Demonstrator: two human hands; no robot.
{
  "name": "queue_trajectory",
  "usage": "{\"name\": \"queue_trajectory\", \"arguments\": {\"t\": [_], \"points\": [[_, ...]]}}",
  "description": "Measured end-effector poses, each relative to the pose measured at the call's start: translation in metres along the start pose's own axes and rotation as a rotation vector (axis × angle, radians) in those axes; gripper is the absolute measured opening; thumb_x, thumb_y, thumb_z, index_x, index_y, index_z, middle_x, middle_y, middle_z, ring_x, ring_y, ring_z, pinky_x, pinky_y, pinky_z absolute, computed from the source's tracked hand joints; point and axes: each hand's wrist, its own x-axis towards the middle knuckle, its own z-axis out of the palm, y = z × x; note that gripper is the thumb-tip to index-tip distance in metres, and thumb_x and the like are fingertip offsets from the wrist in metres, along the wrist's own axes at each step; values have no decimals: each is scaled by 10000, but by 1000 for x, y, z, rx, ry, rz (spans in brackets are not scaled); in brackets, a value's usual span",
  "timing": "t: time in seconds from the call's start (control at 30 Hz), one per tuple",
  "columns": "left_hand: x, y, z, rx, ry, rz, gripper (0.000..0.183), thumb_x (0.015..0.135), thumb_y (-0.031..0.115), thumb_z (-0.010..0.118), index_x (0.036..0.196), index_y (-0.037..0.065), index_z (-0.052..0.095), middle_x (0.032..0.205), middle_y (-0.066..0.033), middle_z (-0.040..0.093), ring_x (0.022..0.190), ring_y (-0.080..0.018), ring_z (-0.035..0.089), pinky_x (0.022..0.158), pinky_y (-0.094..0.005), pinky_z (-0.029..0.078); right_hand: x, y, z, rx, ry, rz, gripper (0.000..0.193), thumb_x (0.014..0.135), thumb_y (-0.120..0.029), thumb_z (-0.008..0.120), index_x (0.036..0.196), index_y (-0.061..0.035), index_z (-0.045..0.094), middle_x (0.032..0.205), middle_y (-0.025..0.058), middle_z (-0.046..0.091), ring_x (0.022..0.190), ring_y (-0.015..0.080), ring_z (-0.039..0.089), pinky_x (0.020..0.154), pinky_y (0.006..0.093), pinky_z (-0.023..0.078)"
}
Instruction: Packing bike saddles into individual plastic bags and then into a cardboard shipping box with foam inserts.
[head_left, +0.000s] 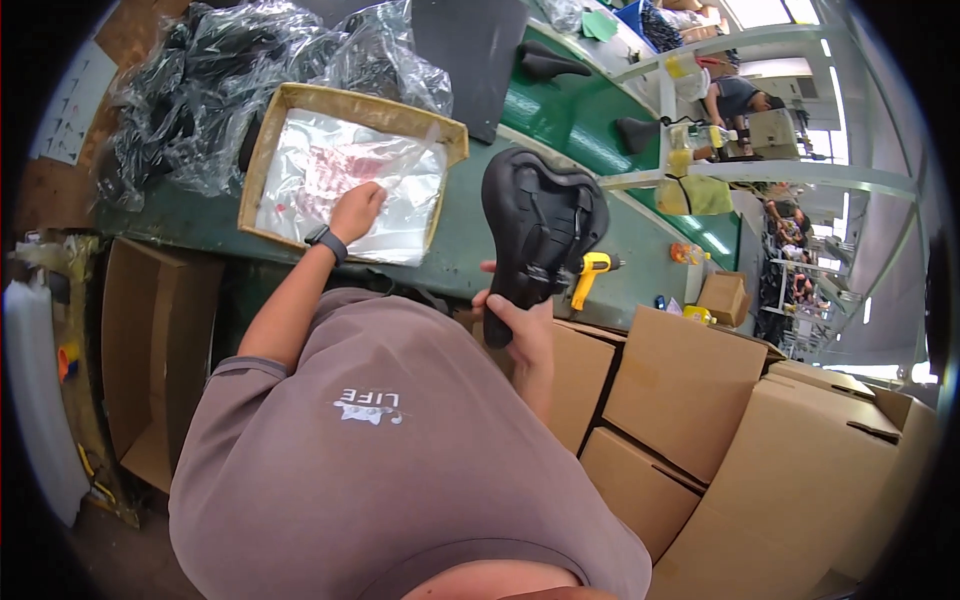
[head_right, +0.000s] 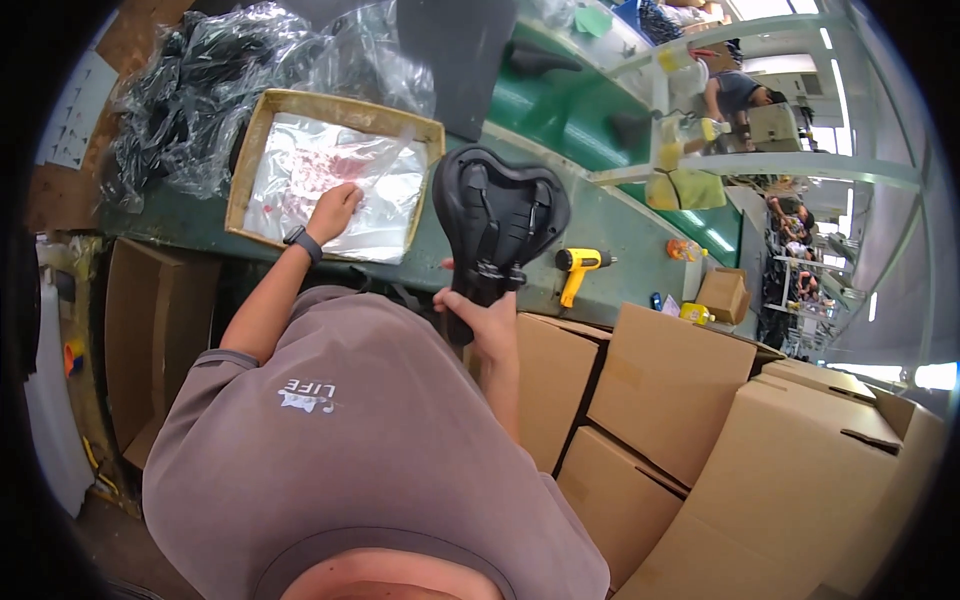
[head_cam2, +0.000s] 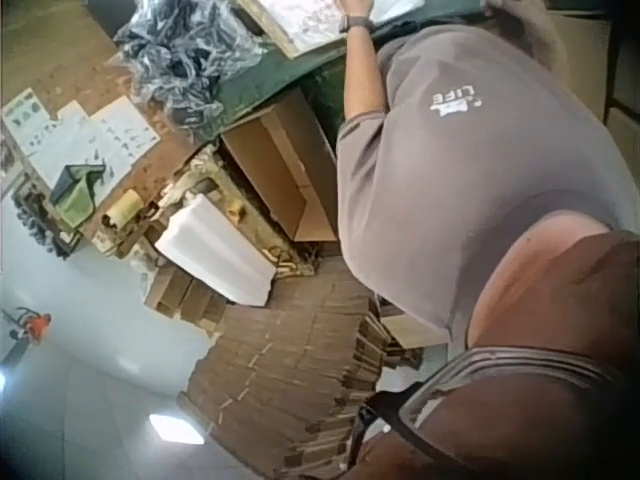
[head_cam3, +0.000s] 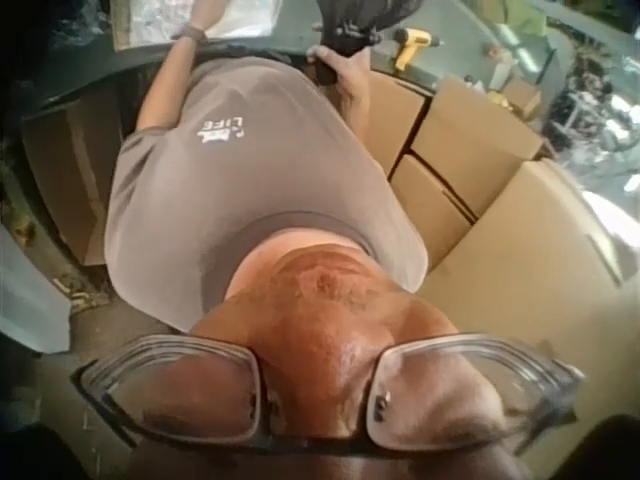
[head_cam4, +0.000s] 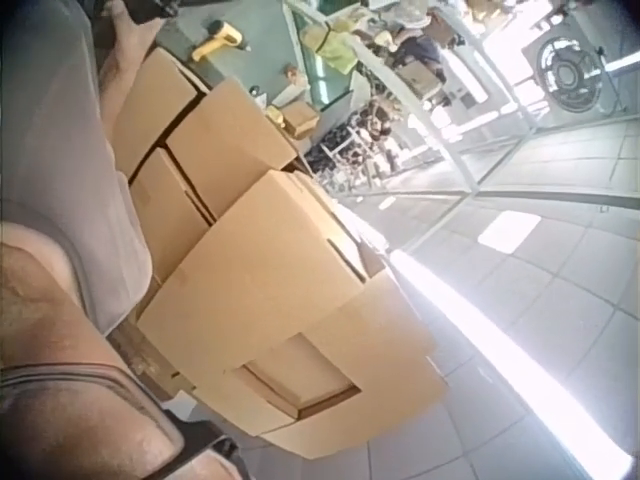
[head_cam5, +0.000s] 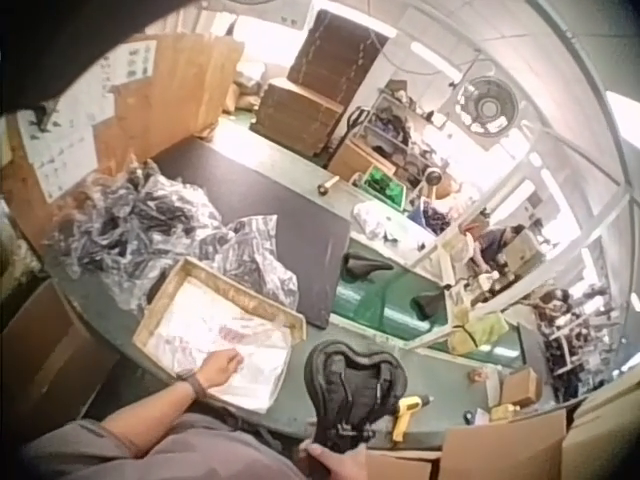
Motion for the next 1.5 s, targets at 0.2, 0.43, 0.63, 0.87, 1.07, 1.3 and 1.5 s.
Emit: {"name": "queue_trajectory", "arguments": {"t": [0.2, 0.43, 0.63, 0.87, 1.07, 1.3, 1.5], "points": [[-75, 138, -37, 40, -54, 260, 161, 1037, 169, 644, 1009, 32, 724, 913, -220, 736, 909, -460, 716, 787, -518, 556, 33, 48, -5, 247, -94, 303, 508, 1057, -266, 734, 1443, -45, 489, 1129, 316, 768, 858, 315, 793, 744, 397, 670], [-76, 137, -52, -625, -409, -73, 225, 1137, 185, 585, 1109, 21, 736, 994, -78, 781, 950, -232, 757, 848, -400, 587, 82, 56, 27, 445, -142, 388, 483, 1048, -276, 784, 1389, -5, 574, 1118, 195, 736, 931, 297, 765, 806, 395, 674], [-40, 135, -104, -1826, -110, -269, 244, 1174, 221, 567, 1223, 34, 716, 1175, -42, 773, 1084, -165, 741, 995, -356, 605, 96, 27, 19, 580, -68, 211, 498, 1033, -322, 813, 1336, 15, 607, 1142, 163, 706, 908, 260, 705, 820, 401, 605], [64, 144, -153, -985, -116, -235, 263, 1145, 306, 652, 1078, 71, 748, 817, 69, 643, 689, -64, 577, 641, -249, 468, 132, -8, -33, -157, -174, -71, 897, 752, 0, 923, 1545, 21, 506, 1249, 122, 674, 1090, 249, 707, 986, 384, 582], [94, 288, -103, -151, -382, 886, 65, 961, 117, 760, 1003, 67, 761, 912, -107, 696, 829, -332, 679, 753, -436, 549, 225, 8, -5, -125, 115, 156, 920, 942, -154, 870, 1702, -54, 361, 1256, 97, 721, 1107, 227, 733, 935, 374, 610], [201, 145, -194, -583, 837, -34, 156, 1129, 113, 643, 1210, 51, 762, 1047, 34, 719, 785, -7, 530, 678, -202, 427, 383, -19, -86, -64, -238, 317, 667, 1059, -301, 771, 1604, -11, 518, 1208, 120, 742, 1001, 214, 761, 884, 352, 638], [210, 35, -275, -330, 1185, -245, 324, 1190, 313, 558, 1331, 54, 692, 1010, 75, 642, 800, -31, 481, 710, -249, 422, 604, 64, -257, -1028, 207, -4, 846, 867, -322, 895, 1548, 47, 555, 1186, 253, 755, 1056, 386, 750, 963, 462, 606]]}}
